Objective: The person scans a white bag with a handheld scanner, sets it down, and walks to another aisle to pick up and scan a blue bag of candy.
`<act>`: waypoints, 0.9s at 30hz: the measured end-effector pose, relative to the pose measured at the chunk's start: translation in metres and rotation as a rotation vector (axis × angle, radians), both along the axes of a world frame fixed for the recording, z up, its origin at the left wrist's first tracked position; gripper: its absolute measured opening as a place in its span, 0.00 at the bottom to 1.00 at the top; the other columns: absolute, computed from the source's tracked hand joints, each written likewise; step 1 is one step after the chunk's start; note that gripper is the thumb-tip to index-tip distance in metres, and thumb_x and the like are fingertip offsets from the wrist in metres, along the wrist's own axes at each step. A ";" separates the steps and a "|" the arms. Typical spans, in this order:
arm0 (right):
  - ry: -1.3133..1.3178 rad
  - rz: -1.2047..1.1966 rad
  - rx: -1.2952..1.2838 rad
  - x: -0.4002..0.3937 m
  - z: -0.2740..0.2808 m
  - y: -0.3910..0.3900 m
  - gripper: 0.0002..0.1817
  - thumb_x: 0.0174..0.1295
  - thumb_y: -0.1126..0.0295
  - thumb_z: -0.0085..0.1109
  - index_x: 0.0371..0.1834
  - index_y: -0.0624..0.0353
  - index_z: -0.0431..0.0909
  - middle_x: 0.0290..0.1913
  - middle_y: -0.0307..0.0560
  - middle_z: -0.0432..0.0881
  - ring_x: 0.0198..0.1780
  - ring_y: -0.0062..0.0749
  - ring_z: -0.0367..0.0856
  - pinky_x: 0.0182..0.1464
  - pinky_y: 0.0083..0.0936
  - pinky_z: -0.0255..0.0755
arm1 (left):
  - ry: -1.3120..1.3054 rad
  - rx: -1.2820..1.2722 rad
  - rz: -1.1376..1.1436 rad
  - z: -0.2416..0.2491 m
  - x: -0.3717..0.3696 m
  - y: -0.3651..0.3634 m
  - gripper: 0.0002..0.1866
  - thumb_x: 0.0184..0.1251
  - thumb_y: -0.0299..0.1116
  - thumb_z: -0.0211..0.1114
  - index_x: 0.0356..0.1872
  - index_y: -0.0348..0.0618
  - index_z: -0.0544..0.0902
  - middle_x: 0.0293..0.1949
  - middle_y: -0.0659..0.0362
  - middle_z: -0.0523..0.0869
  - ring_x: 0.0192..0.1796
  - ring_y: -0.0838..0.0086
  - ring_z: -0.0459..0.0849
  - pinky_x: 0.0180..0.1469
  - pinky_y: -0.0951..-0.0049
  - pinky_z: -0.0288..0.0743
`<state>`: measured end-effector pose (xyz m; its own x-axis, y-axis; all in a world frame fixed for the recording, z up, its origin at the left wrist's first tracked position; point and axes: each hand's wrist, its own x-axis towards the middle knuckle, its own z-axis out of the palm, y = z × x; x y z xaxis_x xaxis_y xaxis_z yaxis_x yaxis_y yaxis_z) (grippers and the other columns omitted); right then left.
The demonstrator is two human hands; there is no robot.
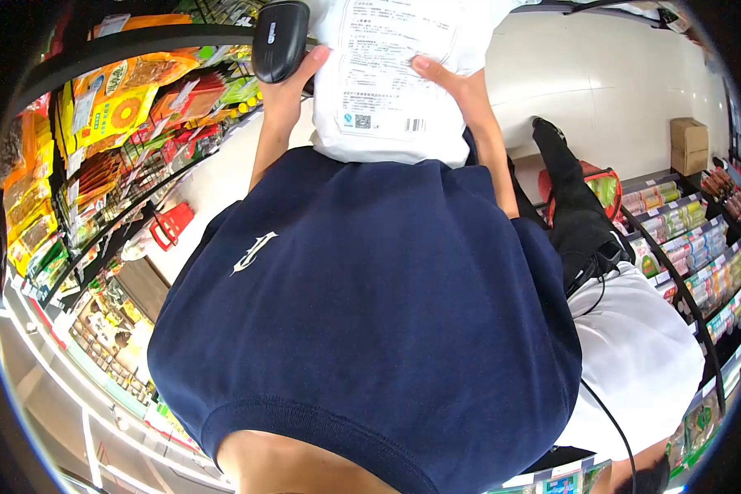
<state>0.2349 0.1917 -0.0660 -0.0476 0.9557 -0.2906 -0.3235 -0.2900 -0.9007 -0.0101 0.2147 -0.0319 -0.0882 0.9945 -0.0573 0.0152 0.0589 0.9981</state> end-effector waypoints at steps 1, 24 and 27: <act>-0.019 0.026 0.003 0.002 0.006 0.001 0.37 0.49 0.66 0.74 0.62 0.71 0.69 0.52 0.56 0.81 0.52 0.36 0.81 0.55 0.28 0.75 | 0.020 0.001 0.012 -0.005 -0.001 0.001 0.17 0.50 0.32 0.81 0.37 0.37 0.83 0.31 0.63 0.85 0.32 0.81 0.81 0.36 0.79 0.75; 0.011 -0.105 0.033 0.035 -0.005 -0.008 0.50 0.55 0.40 0.65 0.71 0.68 0.62 0.67 0.67 0.70 0.66 0.52 0.72 0.64 0.39 0.69 | 0.077 0.070 -0.322 0.027 0.032 0.016 0.28 0.48 0.33 0.82 0.50 0.35 0.81 0.42 0.59 0.85 0.43 0.77 0.83 0.47 0.76 0.77; -0.023 -0.102 0.000 0.034 0.008 -0.010 0.50 0.54 0.42 0.66 0.71 0.68 0.63 0.66 0.67 0.70 0.67 0.53 0.71 0.65 0.38 0.68 | 0.073 0.060 -0.282 0.022 0.031 0.013 0.26 0.48 0.33 0.82 0.48 0.35 0.81 0.40 0.60 0.85 0.41 0.78 0.82 0.45 0.76 0.76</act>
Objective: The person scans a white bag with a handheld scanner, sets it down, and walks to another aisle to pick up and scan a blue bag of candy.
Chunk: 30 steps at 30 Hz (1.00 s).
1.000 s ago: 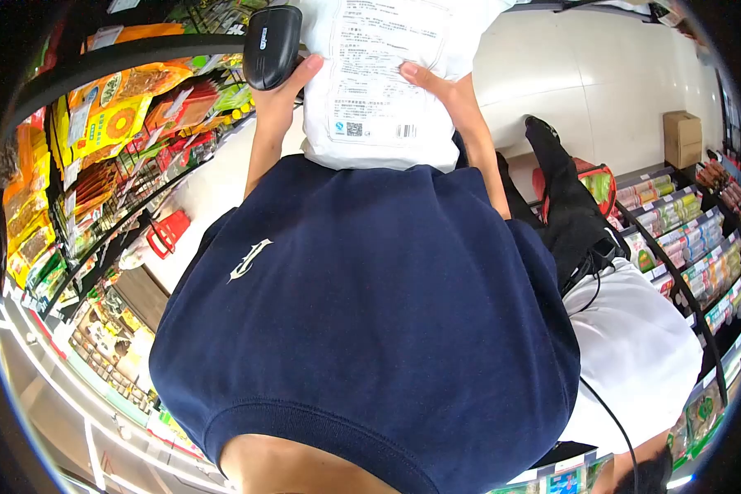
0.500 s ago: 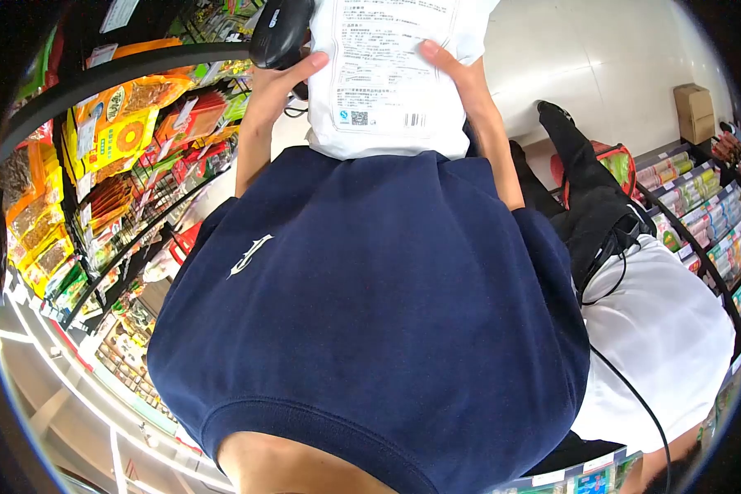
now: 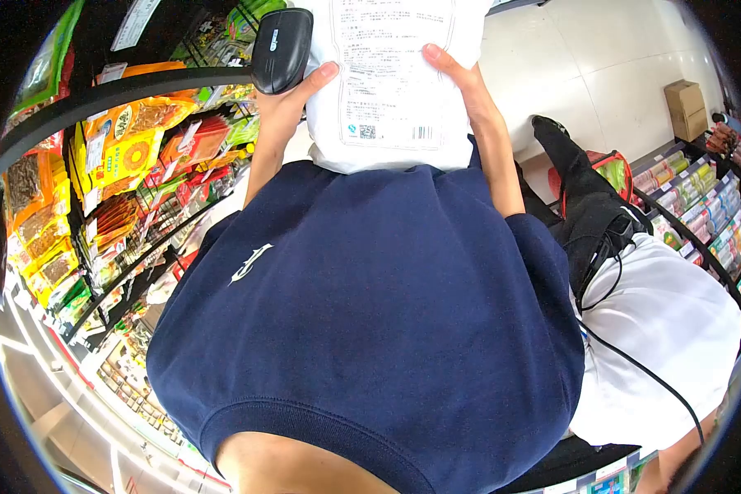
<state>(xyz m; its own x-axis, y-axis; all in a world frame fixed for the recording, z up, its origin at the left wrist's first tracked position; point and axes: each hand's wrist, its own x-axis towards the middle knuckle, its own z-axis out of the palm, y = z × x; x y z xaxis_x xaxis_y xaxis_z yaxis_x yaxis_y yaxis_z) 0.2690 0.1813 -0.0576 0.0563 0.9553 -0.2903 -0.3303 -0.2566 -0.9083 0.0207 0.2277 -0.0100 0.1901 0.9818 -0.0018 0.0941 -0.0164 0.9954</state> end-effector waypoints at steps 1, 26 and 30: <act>0.051 0.005 -0.028 -0.001 0.003 -0.001 0.50 0.53 0.43 0.67 0.71 0.68 0.63 0.66 0.68 0.70 0.67 0.53 0.70 0.65 0.39 0.68 | 0.004 0.000 0.018 0.000 0.000 -0.003 0.25 0.49 0.33 0.82 0.47 0.35 0.81 0.39 0.60 0.85 0.40 0.79 0.81 0.45 0.76 0.76; -0.027 0.050 -0.005 -0.012 -0.003 0.003 0.43 0.56 0.49 0.70 0.67 0.67 0.67 0.59 0.57 0.77 0.61 0.42 0.75 0.61 0.33 0.69 | -0.020 -0.004 0.051 -0.005 -0.007 -0.013 0.27 0.47 0.33 0.83 0.48 0.35 0.81 0.42 0.58 0.85 0.42 0.77 0.82 0.47 0.75 0.77; -0.037 0.025 0.007 -0.015 -0.011 0.003 0.42 0.57 0.51 0.69 0.68 0.67 0.66 0.60 0.57 0.76 0.60 0.41 0.75 0.61 0.32 0.68 | -0.040 -0.013 0.070 -0.019 -0.012 -0.011 0.28 0.48 0.33 0.83 0.49 0.35 0.80 0.42 0.58 0.85 0.42 0.77 0.82 0.47 0.75 0.77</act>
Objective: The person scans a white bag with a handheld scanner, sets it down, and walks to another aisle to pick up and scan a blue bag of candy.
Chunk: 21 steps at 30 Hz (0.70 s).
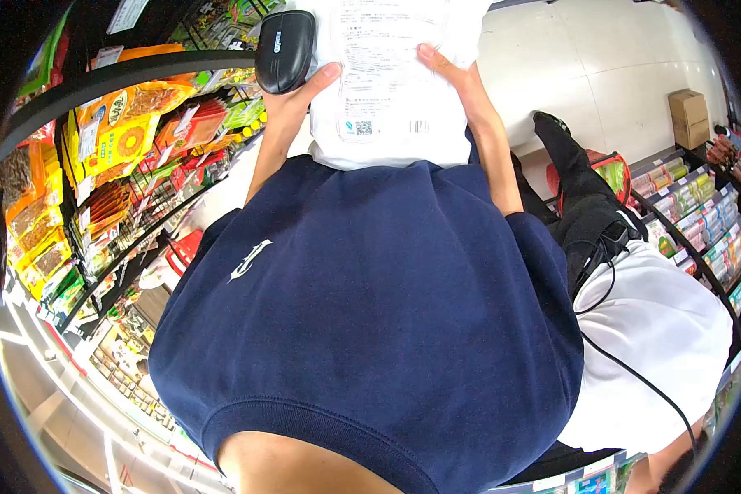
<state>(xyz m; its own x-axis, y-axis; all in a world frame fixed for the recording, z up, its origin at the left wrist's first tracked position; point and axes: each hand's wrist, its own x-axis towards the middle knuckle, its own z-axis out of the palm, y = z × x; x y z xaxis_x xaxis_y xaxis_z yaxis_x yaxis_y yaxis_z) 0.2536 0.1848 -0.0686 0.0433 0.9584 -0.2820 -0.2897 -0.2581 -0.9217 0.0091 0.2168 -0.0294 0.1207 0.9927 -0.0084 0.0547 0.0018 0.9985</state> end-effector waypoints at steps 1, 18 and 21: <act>0.033 0.005 -0.019 0.000 0.000 -0.001 0.42 0.57 0.51 0.69 0.68 0.67 0.66 0.61 0.57 0.76 0.61 0.41 0.75 0.62 0.32 0.68 | -0.008 -0.002 0.011 -0.002 0.001 -0.001 0.27 0.48 0.32 0.82 0.49 0.35 0.80 0.41 0.59 0.85 0.42 0.77 0.82 0.47 0.76 0.77; 0.047 0.010 -0.034 -0.010 0.016 0.004 0.45 0.58 0.56 0.70 0.73 0.67 0.58 0.66 0.58 0.70 0.67 0.41 0.68 0.66 0.34 0.63 | -0.044 -0.024 0.088 0.006 0.001 -0.007 0.22 0.53 0.29 0.79 0.47 0.36 0.80 0.40 0.62 0.84 0.40 0.79 0.81 0.45 0.77 0.75; 0.002 0.001 -0.053 -0.012 0.022 0.001 0.44 0.59 0.56 0.69 0.72 0.67 0.59 0.65 0.57 0.70 0.66 0.39 0.69 0.66 0.32 0.63 | -0.034 -0.057 0.048 -0.001 -0.007 -0.009 0.24 0.52 0.29 0.79 0.49 0.35 0.80 0.42 0.60 0.84 0.43 0.79 0.81 0.48 0.76 0.76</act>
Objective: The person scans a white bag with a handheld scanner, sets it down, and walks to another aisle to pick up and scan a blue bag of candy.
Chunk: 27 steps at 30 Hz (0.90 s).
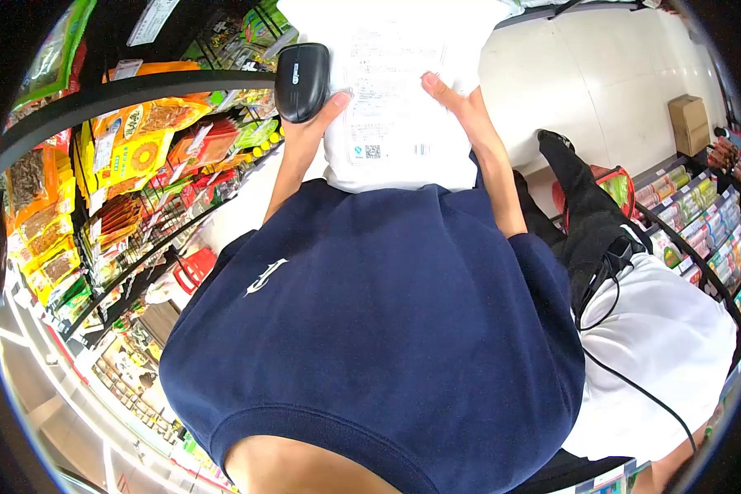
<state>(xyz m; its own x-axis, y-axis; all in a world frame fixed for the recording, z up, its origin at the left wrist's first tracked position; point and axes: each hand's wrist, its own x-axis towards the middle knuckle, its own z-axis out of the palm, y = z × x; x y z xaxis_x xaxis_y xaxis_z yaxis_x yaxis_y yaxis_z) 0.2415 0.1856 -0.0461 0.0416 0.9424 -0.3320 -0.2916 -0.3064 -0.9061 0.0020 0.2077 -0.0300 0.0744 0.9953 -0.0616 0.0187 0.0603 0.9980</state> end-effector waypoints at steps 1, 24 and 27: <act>0.013 0.023 -0.010 0.000 0.004 0.000 0.44 0.58 0.56 0.70 0.72 0.67 0.59 0.65 0.57 0.71 0.66 0.39 0.69 0.66 0.31 0.63 | 0.011 -0.021 -0.013 0.001 0.000 -0.001 0.24 0.52 0.29 0.80 0.49 0.35 0.80 0.42 0.59 0.84 0.43 0.78 0.81 0.48 0.76 0.76; 0.006 -0.098 0.045 0.010 -0.028 -0.014 0.38 0.60 0.57 0.69 0.67 0.70 0.64 0.58 0.55 0.76 0.59 0.34 0.74 0.61 0.29 0.69 | 0.027 0.013 -0.126 0.002 0.014 0.010 0.26 0.50 0.32 0.82 0.48 0.34 0.80 0.40 0.59 0.85 0.41 0.79 0.82 0.45 0.77 0.77; 0.042 -0.086 0.029 0.012 -0.030 -0.016 0.38 0.60 0.57 0.69 0.66 0.70 0.65 0.58 0.55 0.75 0.59 0.35 0.74 0.60 0.29 0.69 | 0.029 -0.014 -0.138 0.008 0.016 0.008 0.26 0.50 0.33 0.82 0.48 0.34 0.80 0.40 0.60 0.84 0.40 0.79 0.81 0.45 0.78 0.76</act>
